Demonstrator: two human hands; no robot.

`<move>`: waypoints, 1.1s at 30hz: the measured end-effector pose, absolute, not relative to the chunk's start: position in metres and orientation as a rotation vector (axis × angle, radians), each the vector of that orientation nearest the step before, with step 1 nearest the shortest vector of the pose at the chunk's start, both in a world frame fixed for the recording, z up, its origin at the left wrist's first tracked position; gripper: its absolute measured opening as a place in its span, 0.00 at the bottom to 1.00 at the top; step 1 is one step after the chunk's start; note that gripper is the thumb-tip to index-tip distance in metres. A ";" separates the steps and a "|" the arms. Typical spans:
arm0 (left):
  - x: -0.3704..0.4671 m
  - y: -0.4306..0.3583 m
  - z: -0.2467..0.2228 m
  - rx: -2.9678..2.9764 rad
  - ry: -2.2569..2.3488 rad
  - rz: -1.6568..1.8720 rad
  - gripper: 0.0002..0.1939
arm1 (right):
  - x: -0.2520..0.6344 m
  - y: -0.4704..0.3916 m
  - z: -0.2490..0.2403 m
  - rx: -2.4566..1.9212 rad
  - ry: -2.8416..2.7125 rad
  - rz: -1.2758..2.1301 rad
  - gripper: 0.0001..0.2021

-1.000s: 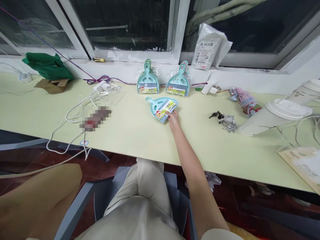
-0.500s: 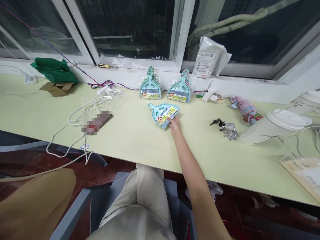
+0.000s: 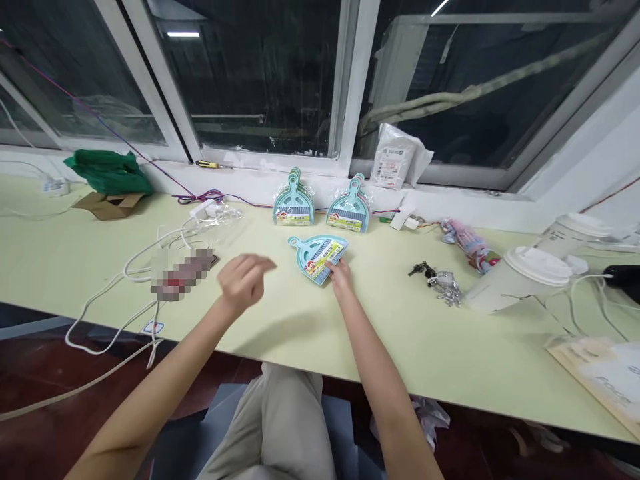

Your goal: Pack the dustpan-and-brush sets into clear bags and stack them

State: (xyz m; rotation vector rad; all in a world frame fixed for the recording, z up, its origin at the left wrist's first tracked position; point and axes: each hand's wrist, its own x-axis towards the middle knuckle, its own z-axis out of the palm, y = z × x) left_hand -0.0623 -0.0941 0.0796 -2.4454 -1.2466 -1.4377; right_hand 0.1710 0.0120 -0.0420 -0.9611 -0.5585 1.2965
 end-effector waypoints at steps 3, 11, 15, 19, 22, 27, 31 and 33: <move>-0.099 -0.028 0.064 -2.155 -1.800 -1.001 0.23 | 0.170 0.012 -0.040 -0.957 -0.547 1.315 0.20; -0.176 0.054 0.017 -1.979 -2.472 -0.289 0.22 | 0.170 0.014 -0.046 -0.961 -0.639 1.268 0.19; -0.119 0.031 0.000 -2.175 -2.249 -0.400 0.18 | 0.167 0.009 -0.045 -0.993 -0.646 1.243 0.19; -0.065 0.016 -0.001 -2.233 -2.180 -0.626 0.16 | 0.169 0.005 -0.038 -1.014 -0.583 1.221 0.18; -0.057 0.021 0.006 -2.177 -2.251 -0.790 0.15 | 0.176 0.003 -0.030 -1.000 -0.541 1.203 0.18; -0.072 0.034 0.003 -2.043 -2.346 -0.988 0.17 | 0.182 -0.001 -0.018 -0.944 -0.595 1.193 0.18; -0.074 0.033 -0.010 -2.082 -2.263 -0.770 0.16 | 0.178 -0.002 -0.015 -0.919 -0.670 1.242 0.17; -0.072 0.032 -0.014 -2.162 -2.227 -0.679 0.12 | 0.176 -0.002 -0.016 -0.944 -0.681 1.280 0.16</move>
